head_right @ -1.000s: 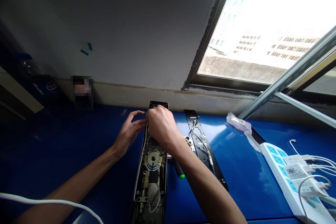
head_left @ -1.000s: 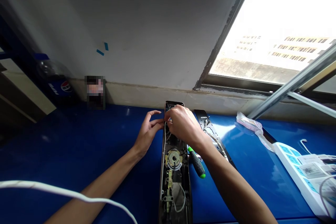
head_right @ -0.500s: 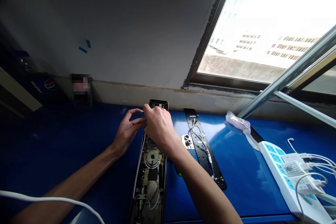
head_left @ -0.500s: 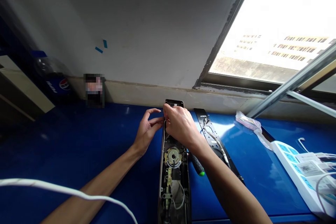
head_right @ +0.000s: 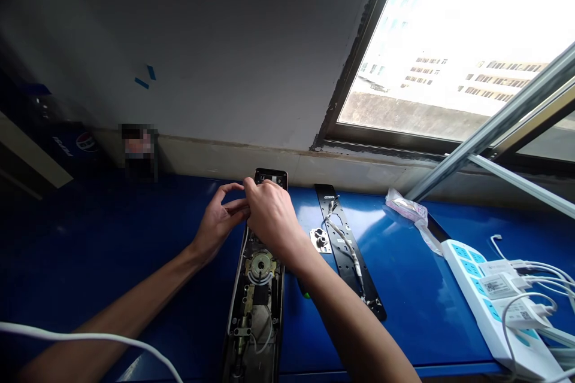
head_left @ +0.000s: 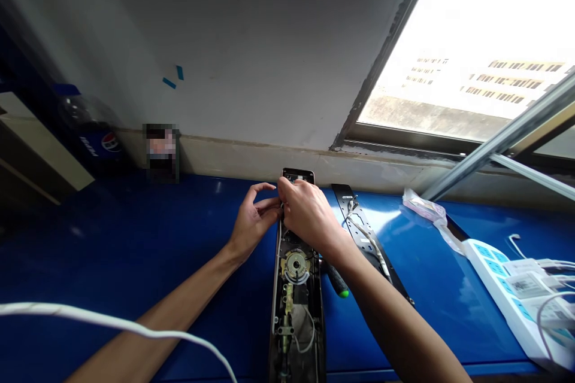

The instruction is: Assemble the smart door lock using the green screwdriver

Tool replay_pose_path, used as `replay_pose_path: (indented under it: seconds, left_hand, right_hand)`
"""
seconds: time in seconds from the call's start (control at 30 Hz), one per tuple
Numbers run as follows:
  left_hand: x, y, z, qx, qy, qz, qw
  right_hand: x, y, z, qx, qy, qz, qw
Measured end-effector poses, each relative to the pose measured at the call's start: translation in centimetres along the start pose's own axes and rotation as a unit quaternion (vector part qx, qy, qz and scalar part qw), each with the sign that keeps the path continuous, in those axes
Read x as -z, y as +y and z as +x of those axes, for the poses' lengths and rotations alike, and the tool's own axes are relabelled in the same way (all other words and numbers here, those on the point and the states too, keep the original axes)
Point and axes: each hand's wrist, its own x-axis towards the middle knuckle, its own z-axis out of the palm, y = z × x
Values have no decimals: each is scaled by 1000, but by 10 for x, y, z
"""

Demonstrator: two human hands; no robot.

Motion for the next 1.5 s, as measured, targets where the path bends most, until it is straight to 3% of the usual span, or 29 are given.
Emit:
replay_pose_path:
  seconds: [0.3,0.5,0.7,0.83,1.03,1.27,1.5]
  left_hand:
    - [4,2,-6,32,-6,26,999]
    - [5,2,-12,35,-19,72,997]
    - [8,2,-20,32,-38,117,992]
    - [8,3,-28,28,-34,151,987]
    - [8,6,-52,30,-31,183,982]
    - [9,6,-72,32,-54,198,978]
    - [-3,5,-79,-33,-69,240,968]
  right_hand:
    - [-2,20,-7,66,3,33,997]
    - [-1,22,-8,71,11,42,997]
    - [8,22,-11,132,-8,53,990]
    - [10,26,-16,148,17,76,986]
    - [14,23,-43,129,92,113,981]
    - [6,11,-85,156,63,162,972]
    - [-6,8,-106,141,56,178,972]
